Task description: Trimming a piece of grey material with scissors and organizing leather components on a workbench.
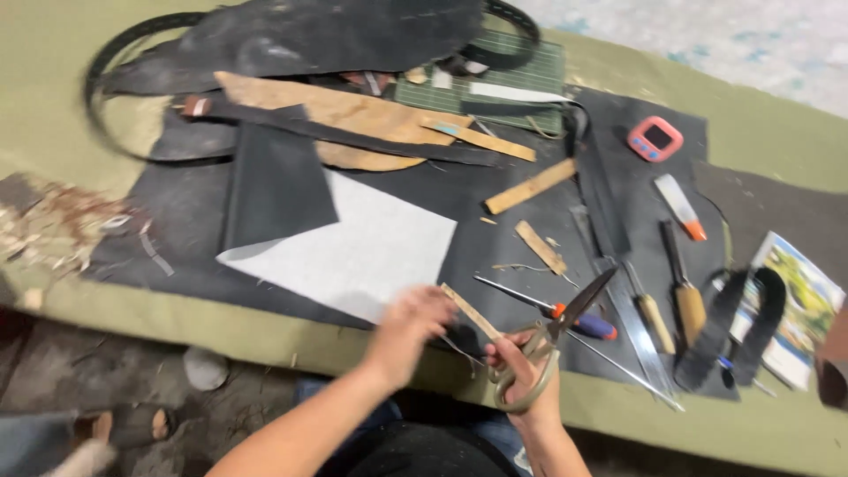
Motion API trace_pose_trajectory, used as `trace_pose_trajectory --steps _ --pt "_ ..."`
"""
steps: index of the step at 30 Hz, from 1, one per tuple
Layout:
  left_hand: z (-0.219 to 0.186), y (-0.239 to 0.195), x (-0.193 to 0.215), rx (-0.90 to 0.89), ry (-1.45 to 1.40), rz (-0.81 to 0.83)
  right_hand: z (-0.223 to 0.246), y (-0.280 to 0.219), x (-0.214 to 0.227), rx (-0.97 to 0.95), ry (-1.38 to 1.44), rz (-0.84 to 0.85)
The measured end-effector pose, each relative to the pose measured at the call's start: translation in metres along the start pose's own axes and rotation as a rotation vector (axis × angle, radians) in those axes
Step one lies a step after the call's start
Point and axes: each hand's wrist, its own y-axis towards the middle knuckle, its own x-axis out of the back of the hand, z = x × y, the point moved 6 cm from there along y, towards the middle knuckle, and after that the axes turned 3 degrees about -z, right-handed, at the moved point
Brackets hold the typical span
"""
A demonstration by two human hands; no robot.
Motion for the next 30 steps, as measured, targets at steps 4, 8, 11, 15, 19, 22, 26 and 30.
trace_pose_trajectory --steps 4,8,11,15,19,22,26,30 --pt "0.014 -0.028 -0.036 0.078 0.227 0.297 -0.018 -0.008 -0.009 -0.010 -0.049 0.116" --pt "0.006 -0.011 -0.020 0.071 0.025 0.251 -0.021 -0.005 0.007 0.062 -0.037 0.054" --pt "-0.030 -0.003 0.009 0.149 -0.094 0.053 -0.008 -0.006 0.009 0.067 -0.016 0.038" --pt "-0.015 -0.005 0.016 0.061 -0.040 -0.027 -0.017 -0.007 0.008 0.019 -0.008 0.013" --pt "0.030 -0.016 -0.013 0.079 0.193 0.203 -0.026 -0.011 -0.003 -0.006 -0.135 0.029" --pt "0.024 -0.011 -0.016 0.017 0.263 0.249 -0.027 -0.011 0.003 -0.002 -0.187 0.019" --pt "-0.002 0.015 0.004 -0.063 0.054 0.085 -0.008 -0.009 0.012 -0.005 -0.089 0.033" --pt "-0.043 0.020 0.022 -0.190 -0.009 -0.048 0.019 -0.007 0.017 0.047 -0.072 -0.016"
